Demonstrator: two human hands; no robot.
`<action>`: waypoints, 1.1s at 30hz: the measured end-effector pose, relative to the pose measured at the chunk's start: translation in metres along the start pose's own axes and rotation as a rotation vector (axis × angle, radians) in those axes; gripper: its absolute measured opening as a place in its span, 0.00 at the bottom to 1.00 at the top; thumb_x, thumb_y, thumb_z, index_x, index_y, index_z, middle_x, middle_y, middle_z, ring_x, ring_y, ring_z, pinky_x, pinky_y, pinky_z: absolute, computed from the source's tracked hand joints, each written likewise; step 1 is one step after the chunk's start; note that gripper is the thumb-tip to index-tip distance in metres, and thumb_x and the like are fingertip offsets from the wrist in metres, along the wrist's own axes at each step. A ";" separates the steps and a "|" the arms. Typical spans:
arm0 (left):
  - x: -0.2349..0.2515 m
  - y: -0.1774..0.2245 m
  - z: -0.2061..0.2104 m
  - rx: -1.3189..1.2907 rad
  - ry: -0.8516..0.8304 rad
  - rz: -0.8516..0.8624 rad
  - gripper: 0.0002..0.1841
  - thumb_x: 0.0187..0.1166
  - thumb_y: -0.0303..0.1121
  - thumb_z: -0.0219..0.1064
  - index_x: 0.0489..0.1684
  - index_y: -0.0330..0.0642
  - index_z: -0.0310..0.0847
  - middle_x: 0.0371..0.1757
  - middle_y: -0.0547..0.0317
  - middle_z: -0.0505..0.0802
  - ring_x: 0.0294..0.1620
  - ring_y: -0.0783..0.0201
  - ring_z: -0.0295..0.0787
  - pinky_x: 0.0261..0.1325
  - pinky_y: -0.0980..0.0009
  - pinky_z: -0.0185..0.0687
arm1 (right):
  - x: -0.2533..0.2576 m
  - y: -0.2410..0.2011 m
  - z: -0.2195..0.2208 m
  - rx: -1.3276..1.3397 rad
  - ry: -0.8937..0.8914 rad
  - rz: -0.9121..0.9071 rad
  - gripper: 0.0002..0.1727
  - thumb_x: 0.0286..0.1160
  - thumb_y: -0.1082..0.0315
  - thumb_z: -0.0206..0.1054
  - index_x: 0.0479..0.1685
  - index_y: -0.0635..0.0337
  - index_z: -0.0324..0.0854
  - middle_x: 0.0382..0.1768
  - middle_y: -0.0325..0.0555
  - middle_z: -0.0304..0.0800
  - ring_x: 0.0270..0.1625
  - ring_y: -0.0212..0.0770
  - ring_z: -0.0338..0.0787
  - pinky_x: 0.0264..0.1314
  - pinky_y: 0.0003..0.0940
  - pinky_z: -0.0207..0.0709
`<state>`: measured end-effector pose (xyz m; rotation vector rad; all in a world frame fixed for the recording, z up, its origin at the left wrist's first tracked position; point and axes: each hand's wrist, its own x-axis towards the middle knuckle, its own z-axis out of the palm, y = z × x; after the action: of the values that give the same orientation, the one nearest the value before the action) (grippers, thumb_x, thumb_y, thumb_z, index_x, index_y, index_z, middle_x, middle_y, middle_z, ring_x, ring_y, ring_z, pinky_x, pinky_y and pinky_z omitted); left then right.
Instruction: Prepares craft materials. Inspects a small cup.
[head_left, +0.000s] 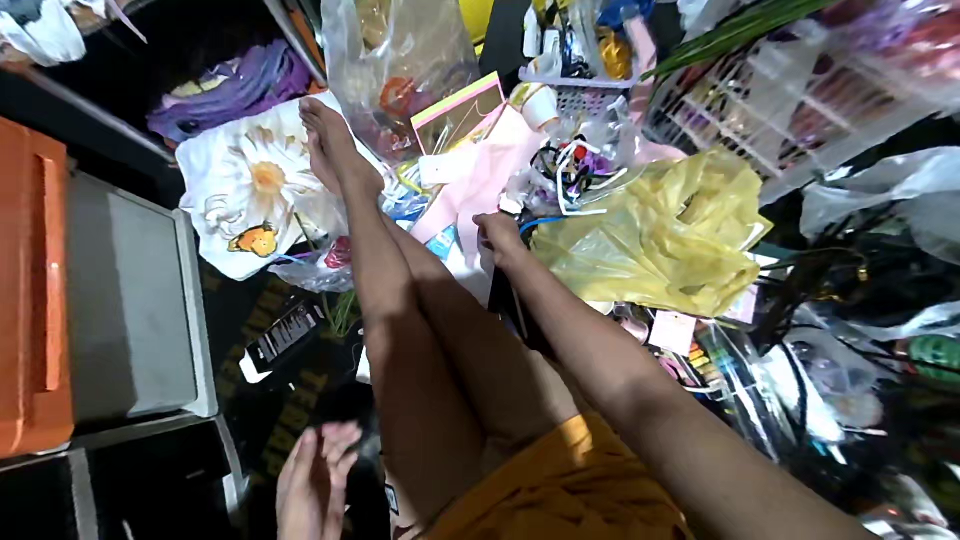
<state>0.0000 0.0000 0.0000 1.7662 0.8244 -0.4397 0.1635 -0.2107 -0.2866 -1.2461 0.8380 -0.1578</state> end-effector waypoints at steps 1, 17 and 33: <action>0.032 -0.019 -0.008 -0.016 -0.088 0.045 0.20 0.93 0.21 0.34 0.74 0.16 0.62 0.65 0.37 0.82 0.63 0.64 0.82 0.68 0.76 0.72 | -0.016 -0.007 -0.004 0.071 -0.055 -0.043 0.10 0.82 0.65 0.64 0.47 0.65 0.79 0.32 0.42 0.76 0.32 0.35 0.75 0.39 0.34 0.74; 0.053 -0.103 0.012 -0.276 -0.722 0.690 0.10 0.87 0.30 0.62 0.60 0.43 0.83 0.42 0.64 0.95 0.38 0.74 0.91 0.44 0.76 0.89 | -0.314 0.021 -0.128 -0.207 -0.734 -0.242 0.09 0.82 0.69 0.66 0.49 0.66 0.83 0.37 0.37 0.90 0.36 0.26 0.90 0.44 0.25 0.88; -0.020 -0.145 -0.005 -0.019 -0.552 1.210 0.04 0.71 0.23 0.73 0.39 0.40 0.89 0.32 0.72 0.94 0.32 0.78 0.91 0.41 0.79 0.90 | -0.361 -0.017 -0.153 0.156 -0.462 -0.661 0.07 0.79 0.73 0.68 0.47 0.69 0.87 0.36 0.39 0.93 0.39 0.23 0.90 0.48 0.21 0.85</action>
<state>-0.1181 0.0229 -0.0829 1.6692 -0.6447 -0.0670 -0.1804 -0.1414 -0.1119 -1.3030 -0.0040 -0.4363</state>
